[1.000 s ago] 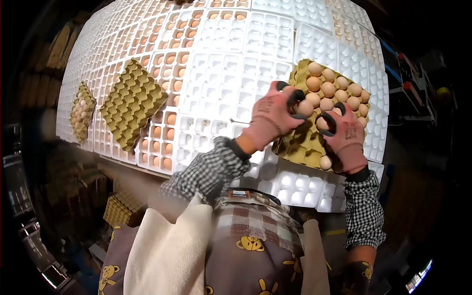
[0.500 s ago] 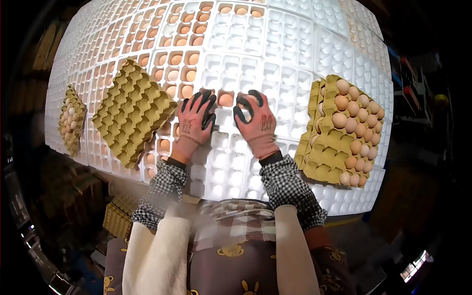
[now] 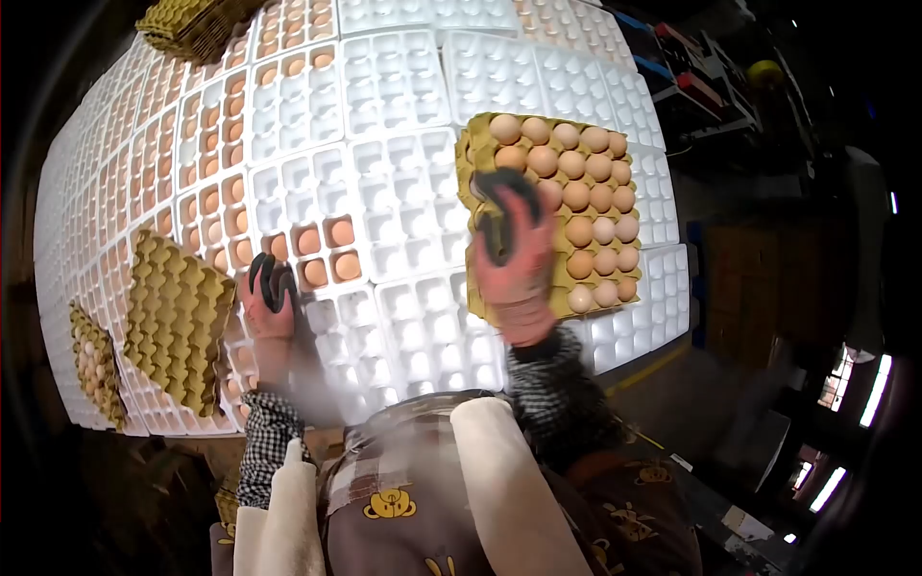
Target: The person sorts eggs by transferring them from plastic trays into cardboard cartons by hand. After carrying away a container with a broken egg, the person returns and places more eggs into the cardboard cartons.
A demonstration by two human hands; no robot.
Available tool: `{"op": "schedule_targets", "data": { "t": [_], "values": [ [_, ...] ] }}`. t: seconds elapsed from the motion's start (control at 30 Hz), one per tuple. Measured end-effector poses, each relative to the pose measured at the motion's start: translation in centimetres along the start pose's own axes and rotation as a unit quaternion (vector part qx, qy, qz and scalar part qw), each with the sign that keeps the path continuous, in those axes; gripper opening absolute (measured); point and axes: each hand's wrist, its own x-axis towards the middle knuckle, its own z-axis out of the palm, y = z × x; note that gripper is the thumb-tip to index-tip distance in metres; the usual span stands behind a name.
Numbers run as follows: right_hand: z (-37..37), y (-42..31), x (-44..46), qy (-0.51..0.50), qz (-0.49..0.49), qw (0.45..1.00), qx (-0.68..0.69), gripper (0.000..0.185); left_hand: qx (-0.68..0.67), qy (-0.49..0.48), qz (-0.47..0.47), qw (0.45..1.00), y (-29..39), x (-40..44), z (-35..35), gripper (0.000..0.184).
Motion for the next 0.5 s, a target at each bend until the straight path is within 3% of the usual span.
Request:
{"op": "schedule_targets", "data": {
  "t": [0.03,0.07,0.1,0.13,0.17,0.2,0.23,0.27,0.3,0.33,0.37,0.4,0.43,0.47,0.5],
  "values": [
    [-3.4,2.4,1.2,0.028,0.027,0.984,-0.175,0.06,-0.019,0.016,-0.03,0.999,1.4,0.3,0.2,0.047],
    [-3.8,5.5,1.5,-0.041,0.011,0.976,-0.214,0.053,-0.075,0.039,-0.04,0.996,3.5,0.9,1.6,0.045],
    [-3.7,7.9,1.3,-0.113,-0.001,0.962,-0.249,0.047,-0.219,0.008,-0.063,0.974,7.9,2.4,2.5,0.04],
    [-4.7,8.9,1.3,-0.111,0.007,0.963,-0.247,0.047,-0.234,-0.047,-0.008,0.971,12.1,3.9,3.2,0.036],
    [-5.6,9.9,2.2,-0.12,0.002,0.978,-0.169,0.043,-0.296,-0.078,0.016,0.952,16.5,5.1,4.9,0.033],
    [-6.3,10.7,3.0,-0.127,-0.009,0.988,-0.087,0.04,-0.282,-0.133,0.104,0.944,21.0,6.3,5.5,0.038],
    [-7.1,11.2,2.9,-0.088,0.09,0.989,0.077,0.033,-0.205,-0.122,0.197,0.951,24.1,7.0,7.4,0.05],
    [-7.7,11.6,2.8,-0.047,0.241,0.894,0.375,0.027,-0.069,-0.125,0.257,0.956,27.1,7.8,8.4,0.058],
    [-8.0,12.0,3.2,-0.005,0.356,0.691,0.629,0.022,0.045,-0.178,0.253,0.95,28.2,8.2,10.1,0.061],
    [-8.0,12.1,3.3,-0.008,0.355,0.689,0.632,0.022,-0.005,-0.172,0.257,0.951,27.9,8.8,10.6,0.057],
    [-7.8,12.2,3.2,-0.044,0.275,0.785,0.554,0.023,-0.053,-0.168,0.265,0.948,27.3,9.4,10.7,0.053],
    [-7.7,12.5,3.7,-0.07,0.184,0.864,0.463,0.024,-0.292,-0.214,0.112,0.925,26.7,9.7,10.6,0.049],
    [-7.5,12.8,4.0,-0.095,0.093,0.924,0.359,0.025,-0.505,-0.246,-0.054,0.826,25.7,10.0,10.2,0.045],
    [-8.6,12.4,5.8,-0.176,0.167,0.861,0.446,0.027,-0.598,-0.252,-0.154,0.745,24.9,11.4,9.3,0.039],
    [-6.5,12.1,6.7,-0.146,0.129,0.923,0.332,0.034,-0.556,-0.269,-0.153,0.772,24.2,12.2,9.0,0.041]
  ]
}}
